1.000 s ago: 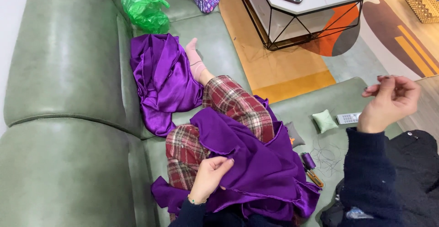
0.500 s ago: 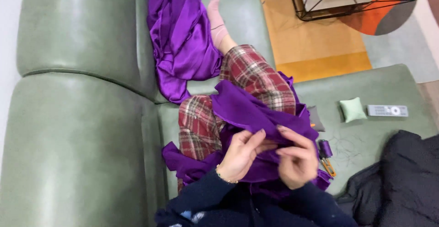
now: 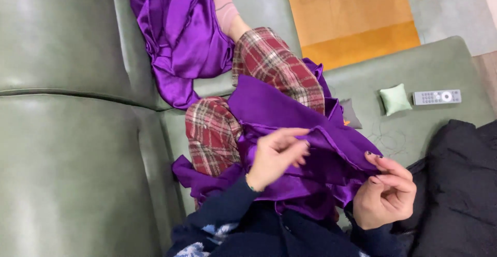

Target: Hand-sewing a purple fabric garment using a needle and thread while sitting on a sofa.

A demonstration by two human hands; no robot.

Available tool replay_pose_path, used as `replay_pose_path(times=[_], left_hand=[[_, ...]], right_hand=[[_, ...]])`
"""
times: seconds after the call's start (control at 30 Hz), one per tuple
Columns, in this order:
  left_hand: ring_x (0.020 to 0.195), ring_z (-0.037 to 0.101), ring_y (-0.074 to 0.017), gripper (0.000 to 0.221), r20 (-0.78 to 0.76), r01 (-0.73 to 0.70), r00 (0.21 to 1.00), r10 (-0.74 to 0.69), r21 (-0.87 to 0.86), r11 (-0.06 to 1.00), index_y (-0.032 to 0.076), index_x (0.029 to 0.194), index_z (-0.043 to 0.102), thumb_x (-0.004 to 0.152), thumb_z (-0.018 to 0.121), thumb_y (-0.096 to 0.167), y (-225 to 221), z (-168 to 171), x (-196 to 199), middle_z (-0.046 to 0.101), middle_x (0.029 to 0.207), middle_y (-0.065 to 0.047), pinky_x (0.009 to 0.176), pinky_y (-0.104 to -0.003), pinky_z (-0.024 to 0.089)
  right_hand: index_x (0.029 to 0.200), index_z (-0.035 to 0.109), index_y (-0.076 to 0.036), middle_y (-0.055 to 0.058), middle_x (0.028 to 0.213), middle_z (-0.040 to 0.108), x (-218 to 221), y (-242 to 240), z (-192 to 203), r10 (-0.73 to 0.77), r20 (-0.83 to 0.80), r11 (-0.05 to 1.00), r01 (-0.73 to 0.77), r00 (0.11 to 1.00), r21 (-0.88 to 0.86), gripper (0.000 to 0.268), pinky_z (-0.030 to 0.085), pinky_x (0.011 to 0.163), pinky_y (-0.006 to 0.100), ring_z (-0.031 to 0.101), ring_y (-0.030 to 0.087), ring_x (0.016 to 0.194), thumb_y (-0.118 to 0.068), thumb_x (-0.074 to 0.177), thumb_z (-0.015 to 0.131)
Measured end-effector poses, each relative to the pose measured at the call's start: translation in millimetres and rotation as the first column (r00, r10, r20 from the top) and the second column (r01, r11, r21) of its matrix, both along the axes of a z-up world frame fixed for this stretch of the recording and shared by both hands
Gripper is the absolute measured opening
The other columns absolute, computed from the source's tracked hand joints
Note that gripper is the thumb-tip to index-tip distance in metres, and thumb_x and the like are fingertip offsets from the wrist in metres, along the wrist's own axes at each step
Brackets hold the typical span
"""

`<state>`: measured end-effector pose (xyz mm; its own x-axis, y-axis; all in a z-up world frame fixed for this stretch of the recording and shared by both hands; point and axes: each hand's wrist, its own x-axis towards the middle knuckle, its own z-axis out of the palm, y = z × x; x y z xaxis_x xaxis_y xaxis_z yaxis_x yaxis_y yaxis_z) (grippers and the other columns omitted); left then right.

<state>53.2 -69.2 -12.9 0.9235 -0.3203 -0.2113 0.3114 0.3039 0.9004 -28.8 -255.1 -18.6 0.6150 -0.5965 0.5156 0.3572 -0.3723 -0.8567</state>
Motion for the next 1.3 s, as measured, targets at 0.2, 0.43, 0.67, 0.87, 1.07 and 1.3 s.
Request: replay_pose_path(times=[0.2,0.43,0.67,0.87,1.07,1.3], left_hand=[[0.103,0.072,-0.0310,0.048,-0.042,0.172,0.981,-0.190,-0.273,0.947,0.003,0.154,0.047,0.107,0.054,0.007,-23.3,-2.8,-21.1,0.063,0.133,-0.022,0.082,-0.031,0.063],[0.098,0.073,-0.0204,0.027,-0.082,0.016,0.996,-0.029,-0.150,0.989,0.001,0.130,0.067,0.104,0.060,0.006,-20.1,3.1,-17.4,0.063,0.112,-0.008,0.095,-0.028,0.060],[0.096,0.072,-0.0133,0.030,0.075,-0.170,0.982,0.171,-0.026,0.985,0.003,0.121,0.071,0.093,0.075,-0.001,-6.0,-7.1,-12.9,0.070,0.105,-0.006,0.091,-0.023,0.062],[0.087,0.067,-0.0085,0.033,0.012,-0.250,0.968,0.250,0.028,0.968,0.000,0.118,0.071,0.086,0.078,-0.007,5.0,-8.3,-9.0,0.066,0.098,-0.004,0.086,-0.021,0.060],[0.093,0.071,-0.0125,0.038,0.030,-0.226,0.974,0.225,0.042,0.973,-0.001,0.124,0.069,0.087,0.078,-0.007,13.7,-5.4,-10.0,0.067,0.107,-0.007,0.088,-0.022,0.061],[0.093,0.073,-0.0184,0.042,0.017,-0.230,0.973,0.231,-0.051,0.972,-0.007,0.125,0.067,0.085,0.078,-0.010,15.0,-13.0,-12.3,0.065,0.105,-0.011,0.080,-0.028,0.064]], right_hand=[[0.095,0.048,-0.007,0.023,0.111,0.060,-11.4,8.2,5.7,0.009,-0.058,1.000,-0.011,0.998,-0.029,0.019,0.063,0.098,0.040,0.072,0.035,0.098,0.001,0.109,0.059],[0.094,0.051,-0.003,0.027,0.113,0.063,-14.1,19.4,14.2,0.064,-0.141,0.998,-0.066,0.988,-0.003,0.022,0.063,0.099,0.040,0.073,0.036,0.101,-0.017,0.102,0.066],[0.095,0.050,0.006,0.034,0.126,0.058,-2.2,13.5,35.5,0.391,-0.379,0.914,-0.304,0.839,0.270,0.009,0.072,0.071,0.038,0.067,0.044,0.126,0.014,0.101,0.050],[0.088,0.070,0.005,0.016,0.085,0.069,22.9,5.3,44.4,0.275,-0.483,0.928,-0.361,0.831,-0.093,0.010,0.052,0.075,0.029,0.066,0.022,0.081,0.014,0.090,0.074],[0.103,0.076,0.000,0.014,0.095,0.070,40.4,17.5,45.1,0.399,-0.496,0.864,-0.498,0.771,-0.079,0.014,0.056,0.078,0.025,0.067,0.019,0.085,0.009,0.093,0.072],[0.101,0.080,-0.002,0.008,0.076,0.066,47.6,27.4,40.8,0.463,-0.415,0.843,-0.534,0.784,-0.068,0.020,0.052,0.063,0.027,0.063,0.016,0.066,0.008,0.084,0.079]])
